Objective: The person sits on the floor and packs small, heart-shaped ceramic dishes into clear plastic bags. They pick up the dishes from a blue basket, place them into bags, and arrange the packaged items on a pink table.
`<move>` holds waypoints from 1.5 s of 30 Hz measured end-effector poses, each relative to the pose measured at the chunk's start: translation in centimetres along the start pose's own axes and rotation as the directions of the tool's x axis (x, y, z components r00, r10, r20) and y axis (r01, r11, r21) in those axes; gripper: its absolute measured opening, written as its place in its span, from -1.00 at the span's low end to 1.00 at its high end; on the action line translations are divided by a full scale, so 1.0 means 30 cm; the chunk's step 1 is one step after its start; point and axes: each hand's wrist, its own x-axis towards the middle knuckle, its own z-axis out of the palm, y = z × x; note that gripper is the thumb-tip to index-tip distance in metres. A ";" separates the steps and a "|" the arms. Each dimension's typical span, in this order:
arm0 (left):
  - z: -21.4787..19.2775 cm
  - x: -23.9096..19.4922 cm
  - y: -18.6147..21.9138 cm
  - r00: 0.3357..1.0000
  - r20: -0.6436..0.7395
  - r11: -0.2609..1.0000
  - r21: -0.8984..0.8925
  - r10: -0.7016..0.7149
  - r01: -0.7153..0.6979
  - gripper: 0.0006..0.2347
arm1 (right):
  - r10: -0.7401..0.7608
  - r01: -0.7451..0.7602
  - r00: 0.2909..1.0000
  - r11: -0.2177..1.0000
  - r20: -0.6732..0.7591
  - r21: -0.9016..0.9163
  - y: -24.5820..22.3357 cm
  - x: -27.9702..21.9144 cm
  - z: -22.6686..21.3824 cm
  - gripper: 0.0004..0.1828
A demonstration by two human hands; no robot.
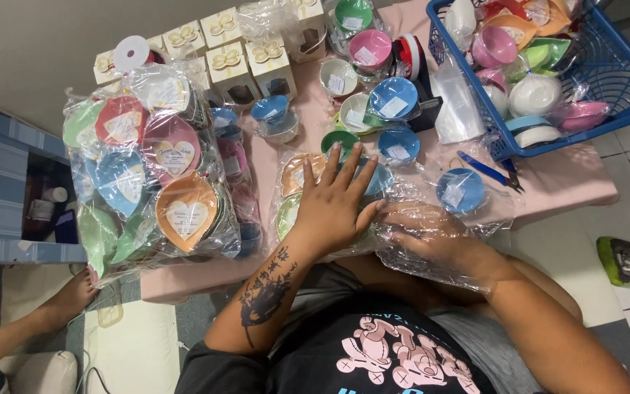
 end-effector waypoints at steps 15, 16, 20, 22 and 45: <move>0.069 0.017 -0.030 0.999 0.033 0.999 0.038 -0.006 0.005 -0.39 | -0.050 0.104 0.959 0.978 -0.279 0.181 0.167 -0.037 -0.501 -0.63; 0.086 0.013 -0.036 0.999 0.032 0.999 0.037 0.004 -0.006 -0.39 | -0.045 0.098 0.957 0.980 -0.285 0.176 0.199 -0.018 -0.534 -0.63; 0.130 0.005 -0.054 0.981 -0.169 0.963 0.264 0.095 -0.048 -0.39 | 0.208 -0.217 0.881 0.976 -0.425 0.027 0.330 0.100 -0.633 -0.70; 0.131 0.010 -0.056 0.975 -0.195 0.953 0.301 0.109 -0.046 -0.39 | 0.349 -0.368 0.831 0.929 -0.432 0.043 0.388 0.190 -0.679 -0.63; 0.143 0.022 -0.063 0.986 -0.151 0.939 0.345 0.074 -0.018 -0.30 | 0.703 -0.741 0.671 0.630 -0.236 -0.231 0.770 0.455 -0.723 -0.78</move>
